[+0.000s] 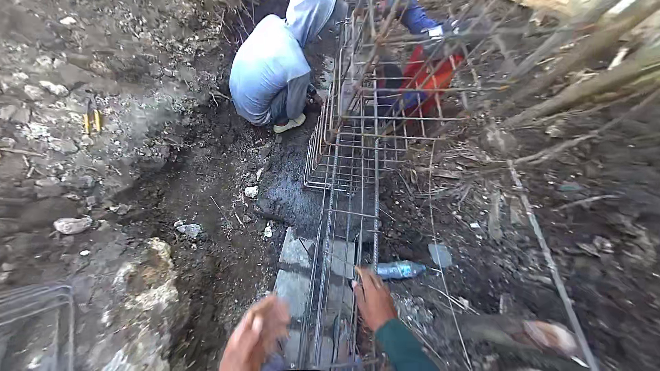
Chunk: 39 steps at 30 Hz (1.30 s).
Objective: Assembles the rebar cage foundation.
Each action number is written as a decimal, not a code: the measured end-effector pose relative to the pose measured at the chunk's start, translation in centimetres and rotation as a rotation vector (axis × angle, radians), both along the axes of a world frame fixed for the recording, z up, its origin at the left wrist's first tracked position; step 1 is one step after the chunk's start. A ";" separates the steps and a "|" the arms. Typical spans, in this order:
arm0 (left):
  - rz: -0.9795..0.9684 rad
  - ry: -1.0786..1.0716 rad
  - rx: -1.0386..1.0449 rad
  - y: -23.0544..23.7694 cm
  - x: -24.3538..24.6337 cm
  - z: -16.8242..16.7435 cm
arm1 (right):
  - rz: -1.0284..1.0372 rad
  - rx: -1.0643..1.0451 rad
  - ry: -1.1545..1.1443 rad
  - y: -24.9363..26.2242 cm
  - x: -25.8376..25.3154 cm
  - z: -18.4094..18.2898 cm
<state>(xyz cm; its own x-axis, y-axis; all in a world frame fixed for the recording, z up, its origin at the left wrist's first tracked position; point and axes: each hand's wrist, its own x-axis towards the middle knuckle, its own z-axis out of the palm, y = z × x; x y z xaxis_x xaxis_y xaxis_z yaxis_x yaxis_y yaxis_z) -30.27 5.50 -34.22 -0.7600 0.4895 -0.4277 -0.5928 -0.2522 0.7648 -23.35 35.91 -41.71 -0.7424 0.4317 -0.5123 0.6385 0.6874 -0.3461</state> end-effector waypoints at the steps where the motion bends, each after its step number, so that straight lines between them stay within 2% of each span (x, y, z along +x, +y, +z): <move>1: 0.053 -0.036 -0.209 1.8 -1.5 -7.0 | 0.090 0.063 -0.046 1.1 -1.8 -2.4; 3: 0.092 -0.051 -0.499 5.6 -4.9 -19.1 | 0.241 0.128 -0.220 2.3 -4.8 -6.1; 5: 0.069 -0.002 -0.612 9.6 -8.1 -27.9 | 0.335 0.128 -0.329 3.0 -6.1 -8.0; 6: 0.050 0.000 -0.610 11.7 -9.3 -30.9 | 0.356 0.102 -0.322 3.3 -6.2 -8.3; 8: -0.010 -0.015 -0.530 16.1 -10.5 -34.2 | 0.339 0.016 -0.152 4.1 -5.2 -8.5; 10: 0.002 -0.064 -0.454 20.0 -10.2 -34.6 | 0.298 -0.066 0.017 4.6 -4.1 -8.9; 12: 0.117 -0.120 -0.398 21.6 -8.9 -34.1 | 0.291 -0.096 0.141 4.7 -3.2 -9.5; 14: 0.148 -0.109 -0.298 20.8 -7.9 -33.3 | 0.347 -0.080 0.226 4.8 -2.9 -9.6; 17: -0.061 -0.068 -0.259 19.6 -5.5 -31.2 | 0.389 -0.055 0.282 4.9 -2.4 -9.4; 18: -0.078 -0.091 -0.241 19.4 -5.1 -30.7 | 0.387 -0.062 0.307 4.7 -2.2 -9.3; 21: -0.011 -0.160 -0.175 18.9 -5.1 -30.6 | 0.378 -0.117 0.356 3.7 -1.2 -9.1; 24: -0.048 -0.145 -0.161 19.7 -4.2 -30.2 | 0.285 -0.175 0.403 4.1 -1.0 -9.1; 29: -0.070 -0.081 -0.149 20.8 -3.4 -30.6 | 0.094 -0.235 0.425 4.5 -1.6 -8.9; 34: -0.126 -0.081 -0.092 21.1 -3.1 -29.9 | 0.060 -0.194 0.267 4.2 -2.8 -9.1; 39: -0.174 -0.106 -0.115 21.4 -4.0 -29.4 | 0.088 -0.095 0.230 4.8 -4.4 -9.4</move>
<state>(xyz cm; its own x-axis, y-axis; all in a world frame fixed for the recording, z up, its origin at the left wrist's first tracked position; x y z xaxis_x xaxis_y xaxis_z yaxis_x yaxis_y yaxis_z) -34.28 26.85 -63.62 -0.6160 0.5527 -0.5613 -0.6986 -0.0541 0.7134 -27.72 40.67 -51.10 -0.8768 0.3181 -0.3607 0.4744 0.6944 -0.5410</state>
